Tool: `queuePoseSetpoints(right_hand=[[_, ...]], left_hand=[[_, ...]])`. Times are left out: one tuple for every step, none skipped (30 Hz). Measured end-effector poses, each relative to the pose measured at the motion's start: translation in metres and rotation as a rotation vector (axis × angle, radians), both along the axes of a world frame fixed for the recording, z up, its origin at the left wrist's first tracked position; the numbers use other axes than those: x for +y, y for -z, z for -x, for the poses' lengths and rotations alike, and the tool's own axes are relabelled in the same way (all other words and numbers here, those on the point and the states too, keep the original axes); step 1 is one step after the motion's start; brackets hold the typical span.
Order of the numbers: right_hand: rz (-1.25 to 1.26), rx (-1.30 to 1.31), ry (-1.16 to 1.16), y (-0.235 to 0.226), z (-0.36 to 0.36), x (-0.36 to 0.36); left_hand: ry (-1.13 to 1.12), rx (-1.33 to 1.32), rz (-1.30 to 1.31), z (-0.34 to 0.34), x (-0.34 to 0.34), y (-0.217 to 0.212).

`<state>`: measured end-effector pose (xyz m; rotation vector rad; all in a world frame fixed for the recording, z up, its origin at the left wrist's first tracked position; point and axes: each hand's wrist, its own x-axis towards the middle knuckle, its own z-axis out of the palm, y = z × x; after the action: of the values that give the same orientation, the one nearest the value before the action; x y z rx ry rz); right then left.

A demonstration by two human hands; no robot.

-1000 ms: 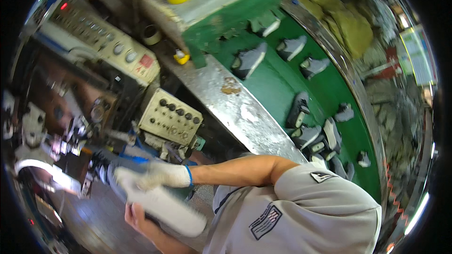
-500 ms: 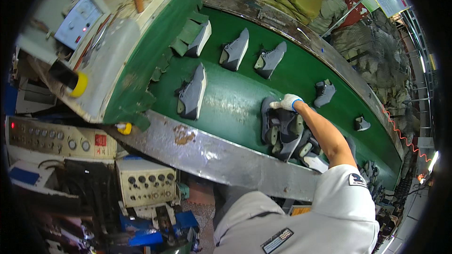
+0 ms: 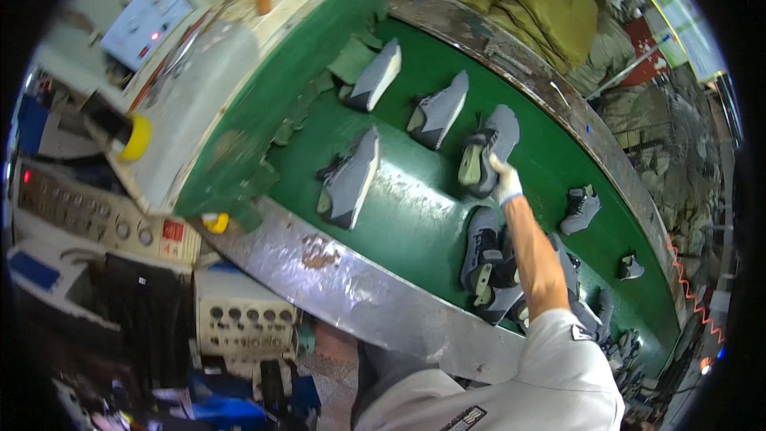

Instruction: The person picks up shoe uppers from a conveyor, places them into an industrial lasting machine one at a time to shape the front, operates the machine with buttons, and then places the shaped shoes back onto the conveyor.

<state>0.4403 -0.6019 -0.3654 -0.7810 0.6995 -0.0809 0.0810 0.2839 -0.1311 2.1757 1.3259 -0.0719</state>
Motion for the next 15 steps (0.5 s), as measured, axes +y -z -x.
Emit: queuePoseSetpoints(right_hand=[[-0.067,-0.116,-0.107,-0.021,0.022,0.039],[-0.148,-0.194,-0.226,-0.050,0.047,0.086],[-0.333,-0.174,-0.250,-0.073,0.065,0.135],[-0.513,-0.139,-0.261,-0.098,0.088,0.183],[-0.595,-0.053,-0.323,-0.125,0.104,0.235],[-0.659,0.026,-0.357,-0.159,0.122,0.286],[-0.645,0.093,-0.468,-0.175,0.130,0.342],[-0.662,0.123,-0.593,-0.186,0.139,0.390],[-0.676,0.117,-0.726,-0.194,0.150,0.435],[-0.669,0.106,-0.826,-0.202,0.163,0.474],[-0.671,0.095,-0.918,-0.210,0.173,0.509],[-0.649,0.060,-1.005,-0.218,0.183,0.539],[-0.606,0.033,-1.092,-0.217,0.179,0.559],[-0.537,-0.012,-1.155,-0.223,0.187,0.585],[-0.272,-0.097,-1.244,-0.224,0.189,0.608]], left_hand=[[-0.030,-0.019,0.061,0.029,0.008,-0.007],[-0.050,-0.046,0.129,0.057,0.016,-0.019],[-0.053,-0.100,0.218,0.080,0.025,-0.026],[-0.028,-0.151,0.307,0.090,0.027,-0.032],[-0.008,-0.198,0.370,0.082,0.009,-0.048],[0.055,-0.212,0.370,0.047,-0.002,-0.034],[0.102,-0.231,0.347,0.008,-0.039,-0.044],[0.125,-0.255,0.322,-0.021,-0.075,-0.048],[0.105,-0.351,0.415,-0.041,-0.086,-0.044],[0.099,-0.468,0.603,-0.063,-0.092,-0.039],[0.080,-0.573,0.790,-0.077,-0.094,-0.037],[0.069,-0.645,0.926,-0.080,-0.090,-0.038],[0.031,-0.687,1.012,-0.086,-0.090,-0.031],[0.043,-0.675,1.007,-0.082,-0.075,-0.039],[-0.025,-0.682,0.944,-0.074,-0.066,-0.040]])
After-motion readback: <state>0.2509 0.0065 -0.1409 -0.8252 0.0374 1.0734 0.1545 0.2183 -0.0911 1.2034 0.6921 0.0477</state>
